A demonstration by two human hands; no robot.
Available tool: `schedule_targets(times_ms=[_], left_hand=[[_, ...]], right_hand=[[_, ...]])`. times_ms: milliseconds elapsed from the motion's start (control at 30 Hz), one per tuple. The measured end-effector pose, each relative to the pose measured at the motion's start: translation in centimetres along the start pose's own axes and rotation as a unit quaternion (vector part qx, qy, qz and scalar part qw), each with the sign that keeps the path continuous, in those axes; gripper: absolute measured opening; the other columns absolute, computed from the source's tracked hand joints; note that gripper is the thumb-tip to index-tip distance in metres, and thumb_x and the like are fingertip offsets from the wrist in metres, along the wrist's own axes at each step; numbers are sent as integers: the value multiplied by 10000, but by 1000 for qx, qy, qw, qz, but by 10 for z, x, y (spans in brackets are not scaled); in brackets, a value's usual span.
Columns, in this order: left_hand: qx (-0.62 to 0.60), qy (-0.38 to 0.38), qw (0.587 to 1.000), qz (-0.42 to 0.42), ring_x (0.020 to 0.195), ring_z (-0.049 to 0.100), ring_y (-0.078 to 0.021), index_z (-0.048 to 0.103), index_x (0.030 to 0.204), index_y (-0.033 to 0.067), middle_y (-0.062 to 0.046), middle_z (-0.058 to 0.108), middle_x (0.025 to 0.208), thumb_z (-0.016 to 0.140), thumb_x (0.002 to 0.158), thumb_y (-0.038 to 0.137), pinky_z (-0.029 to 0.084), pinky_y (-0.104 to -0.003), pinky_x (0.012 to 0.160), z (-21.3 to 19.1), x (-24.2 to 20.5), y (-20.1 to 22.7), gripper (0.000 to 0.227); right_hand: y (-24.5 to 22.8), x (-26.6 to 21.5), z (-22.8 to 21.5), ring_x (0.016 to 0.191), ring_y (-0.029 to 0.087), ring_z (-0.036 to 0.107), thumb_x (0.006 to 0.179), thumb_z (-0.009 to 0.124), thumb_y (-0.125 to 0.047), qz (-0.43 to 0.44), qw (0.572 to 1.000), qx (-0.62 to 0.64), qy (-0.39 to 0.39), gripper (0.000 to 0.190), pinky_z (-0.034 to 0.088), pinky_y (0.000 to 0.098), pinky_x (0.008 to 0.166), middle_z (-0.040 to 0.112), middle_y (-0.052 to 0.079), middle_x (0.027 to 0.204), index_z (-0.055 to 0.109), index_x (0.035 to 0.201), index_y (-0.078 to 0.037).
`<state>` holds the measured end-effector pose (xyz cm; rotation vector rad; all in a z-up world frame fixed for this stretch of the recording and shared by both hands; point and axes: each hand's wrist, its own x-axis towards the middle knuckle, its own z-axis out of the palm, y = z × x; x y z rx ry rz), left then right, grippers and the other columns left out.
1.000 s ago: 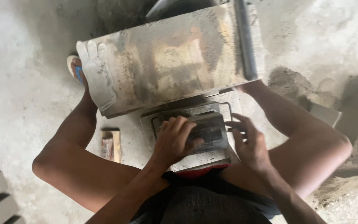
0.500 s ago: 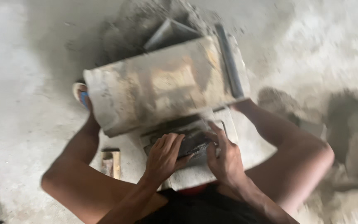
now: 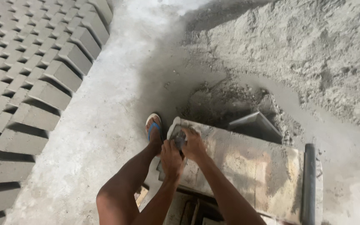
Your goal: The person fills a manual mold with a dry cement mixture, compacts the material using a wooden block and a metal tamper, levels the surface with a trowel, and then removes and stacks the finished brick.
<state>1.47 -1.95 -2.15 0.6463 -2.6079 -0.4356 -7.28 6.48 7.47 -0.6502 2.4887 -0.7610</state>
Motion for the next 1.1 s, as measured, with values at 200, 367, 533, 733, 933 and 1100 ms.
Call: schedule_targets(times_ms=[200, 367, 533, 733, 933, 1100], left_hand=[[-25, -59, 998, 12, 1061, 584, -393, 505, 1442, 8, -226, 500, 1274, 654, 956, 571, 545, -546, 811, -90, -19, 37, 759], [-401, -349, 814, -236, 1418, 519, -432, 653, 1415, 67, -221, 623, 1451, 305, 1080, 701, 406, -581, 1168, -146, -108, 60, 797], [-394, -465, 713, -348, 1554, 257, -481, 391, 1581, 24, -274, 331, 1643, 152, 1051, 759, 223, -669, 1259, -143, -156, 49, 937], [-366, -543, 659, -370, 1612, 9, -444, 57, 1703, 129, -192, 45, 1759, 57, 958, 852, 33, -664, 1301, -179, -174, 74, 1038], [-373, -534, 680, -336, 1600, 7, -467, 109, 1694, 95, -225, 55, 1746, 88, 1000, 813, 17, -685, 1293, -177, -154, 89, 999], [-441, -495, 684, -306, 1560, 36, -572, 274, 1614, -69, -346, 133, 1686, 157, 1047, 752, 50, -744, 1255, -182, -82, 104, 1004]], right_hand=[[60, -118, -33, 1277, 488, 630, 982, 523, 31, -179, 949, 142, 219, 444, 526, 599, 1022, 659, 308, 1373, 604, 1418, 57], [52, -311, -95, 1232, 314, 705, 1011, 523, -196, 172, 886, 281, 326, 374, 578, 460, 956, 767, 159, 1195, 745, 1274, -51], [163, -371, -10, 1345, 368, 620, 1062, 414, -393, 353, 708, 492, 364, 552, 443, 549, 1128, 700, 186, 1359, 670, 1393, -32], [232, -395, 102, 1479, 449, 424, 1038, 427, -522, 461, 490, 706, 222, 725, 268, 561, 1238, 469, 207, 1595, 431, 1604, -69], [290, -382, 130, 1292, 425, 605, 1021, 555, -455, 431, 460, 738, 241, 563, 384, 529, 1102, 650, 198, 1414, 622, 1412, -56], [336, -307, 68, 1308, 301, 601, 1066, 457, -450, 373, 447, 782, 222, 523, 403, 459, 1127, 642, 115, 1428, 611, 1416, -92]])
